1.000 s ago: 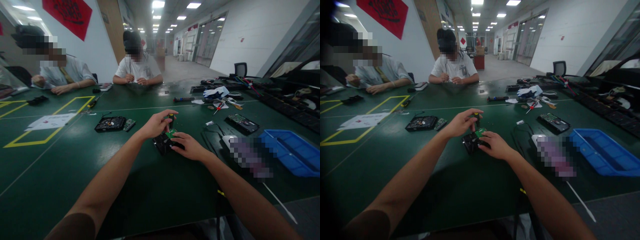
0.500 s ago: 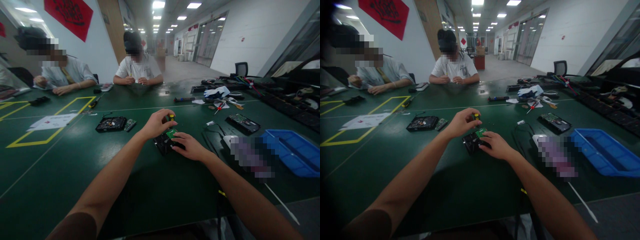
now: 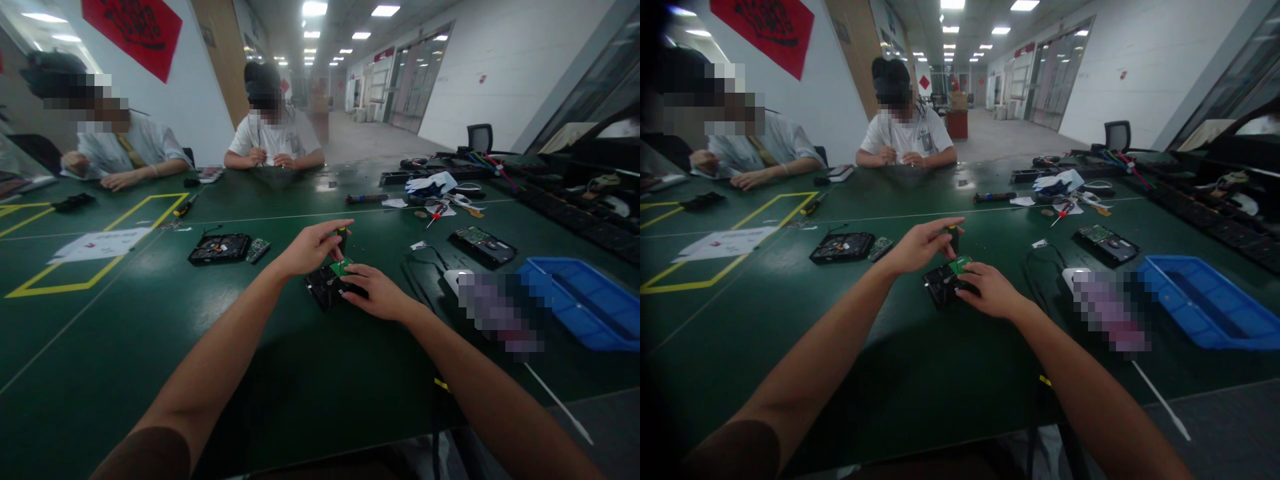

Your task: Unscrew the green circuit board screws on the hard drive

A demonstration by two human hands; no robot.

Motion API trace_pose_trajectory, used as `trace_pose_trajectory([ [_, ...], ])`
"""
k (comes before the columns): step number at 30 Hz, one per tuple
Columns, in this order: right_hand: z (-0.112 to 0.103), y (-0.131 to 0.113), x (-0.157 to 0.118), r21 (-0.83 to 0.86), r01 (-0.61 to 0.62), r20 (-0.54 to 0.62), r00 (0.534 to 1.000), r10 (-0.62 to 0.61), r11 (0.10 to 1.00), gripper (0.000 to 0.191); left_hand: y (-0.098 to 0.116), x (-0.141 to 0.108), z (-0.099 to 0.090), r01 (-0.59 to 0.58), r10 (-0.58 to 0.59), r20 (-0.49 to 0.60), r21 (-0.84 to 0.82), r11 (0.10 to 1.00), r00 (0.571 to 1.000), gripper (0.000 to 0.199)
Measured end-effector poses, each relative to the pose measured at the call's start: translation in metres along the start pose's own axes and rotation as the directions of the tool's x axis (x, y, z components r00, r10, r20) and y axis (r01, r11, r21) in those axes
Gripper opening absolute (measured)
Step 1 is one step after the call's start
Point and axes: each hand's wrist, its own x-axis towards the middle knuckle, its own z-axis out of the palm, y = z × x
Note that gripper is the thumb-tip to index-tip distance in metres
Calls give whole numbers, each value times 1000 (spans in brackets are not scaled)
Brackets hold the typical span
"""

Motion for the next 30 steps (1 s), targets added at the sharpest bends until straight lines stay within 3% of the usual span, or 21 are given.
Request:
trace_pose_trajectory([
  [7,1,0,0,-4,2,-9,1000,-2,1000,38,-6,2,6,-24,56,-172,178,984,983,43],
  [17,0,0,1,-13,3,9,1000,-3,1000,40,1,0,2,14,-8,-55,94,995,998,39],
  [24,-2,-4,1,-10,-9,20,1000,9,1000,40,-1,2,13,30,4,-194,173,984,981,33],
  [30,-3,-3,1,-17,-7,24,1000,7,1000,41,-1,1,15,51,-19,-176,182,982,984,39],
])
